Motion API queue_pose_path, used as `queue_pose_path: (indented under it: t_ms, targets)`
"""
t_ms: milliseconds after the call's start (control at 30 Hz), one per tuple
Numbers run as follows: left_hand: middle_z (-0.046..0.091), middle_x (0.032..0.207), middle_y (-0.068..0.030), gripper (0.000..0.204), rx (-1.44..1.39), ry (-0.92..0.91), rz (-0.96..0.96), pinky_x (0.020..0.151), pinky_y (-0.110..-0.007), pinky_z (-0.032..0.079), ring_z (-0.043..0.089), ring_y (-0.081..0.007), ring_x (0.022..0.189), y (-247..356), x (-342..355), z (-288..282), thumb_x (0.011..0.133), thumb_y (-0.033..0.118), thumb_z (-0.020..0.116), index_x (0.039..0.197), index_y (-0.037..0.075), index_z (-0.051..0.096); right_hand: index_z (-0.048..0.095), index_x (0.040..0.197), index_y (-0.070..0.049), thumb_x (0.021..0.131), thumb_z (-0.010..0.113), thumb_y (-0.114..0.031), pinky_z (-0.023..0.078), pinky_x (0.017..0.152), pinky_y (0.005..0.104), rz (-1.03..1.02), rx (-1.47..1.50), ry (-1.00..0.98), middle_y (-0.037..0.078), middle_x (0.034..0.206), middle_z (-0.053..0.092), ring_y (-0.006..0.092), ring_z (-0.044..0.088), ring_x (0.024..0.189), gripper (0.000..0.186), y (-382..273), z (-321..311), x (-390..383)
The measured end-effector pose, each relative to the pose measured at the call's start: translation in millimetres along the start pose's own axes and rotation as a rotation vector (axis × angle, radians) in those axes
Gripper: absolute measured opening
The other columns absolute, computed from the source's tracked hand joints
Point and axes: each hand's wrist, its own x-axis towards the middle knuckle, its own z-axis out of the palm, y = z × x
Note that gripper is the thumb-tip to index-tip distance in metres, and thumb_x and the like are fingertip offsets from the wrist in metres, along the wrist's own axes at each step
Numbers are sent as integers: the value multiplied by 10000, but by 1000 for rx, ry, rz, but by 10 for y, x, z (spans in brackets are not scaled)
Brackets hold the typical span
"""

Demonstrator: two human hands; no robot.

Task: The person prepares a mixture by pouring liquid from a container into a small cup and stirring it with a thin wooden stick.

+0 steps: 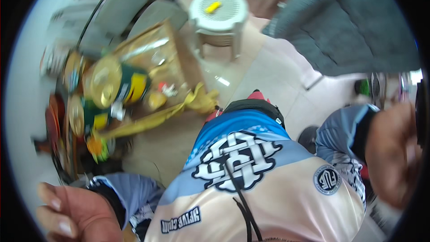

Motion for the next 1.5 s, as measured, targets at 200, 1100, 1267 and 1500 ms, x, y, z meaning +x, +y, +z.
queue_pose_path:
  t_ms: [200,1100,1267,1500]
  targets:
    - [627,1053,-153,640,35,-77,-435,858,-350,449,566,-210,923,-853,-172,1750,963,483,685,1232,-89,587,690,1207,17,976,667,-97,527,731,293,664,-648,-48,75,999,687,127,644,832,259,603,-1864,-1324]
    - [745,1104,-114,385,-1020,-1639,-148,773,-310,580,732,-183,941,675,-1144,11975,945,204,759,1299,81,674,730,1063,-14,918,710,-168,567,735,343,1759,-1682,1494,163,904,750,256,738,813,212,-1220,-5635,-4086]
    - [751,1094,-113,410,-998,-1804,117,777,-316,582,734,-192,950,1616,-1182,13474,953,244,748,1310,62,663,723,1062,18,922,726,-145,572,762,342,1678,-1773,1972,156,902,756,234,739,831,215,-1424,-5055,-4023]
    - [745,1185,-129,418,-122,-1798,1579,945,-462,568,722,-308,1066,1515,-1897,15572,972,378,613,1275,101,694,727,915,-11,939,670,-362,527,773,497,1769,-1980,2372,220,903,713,435,670,890,357,-786,-5020,-4500]
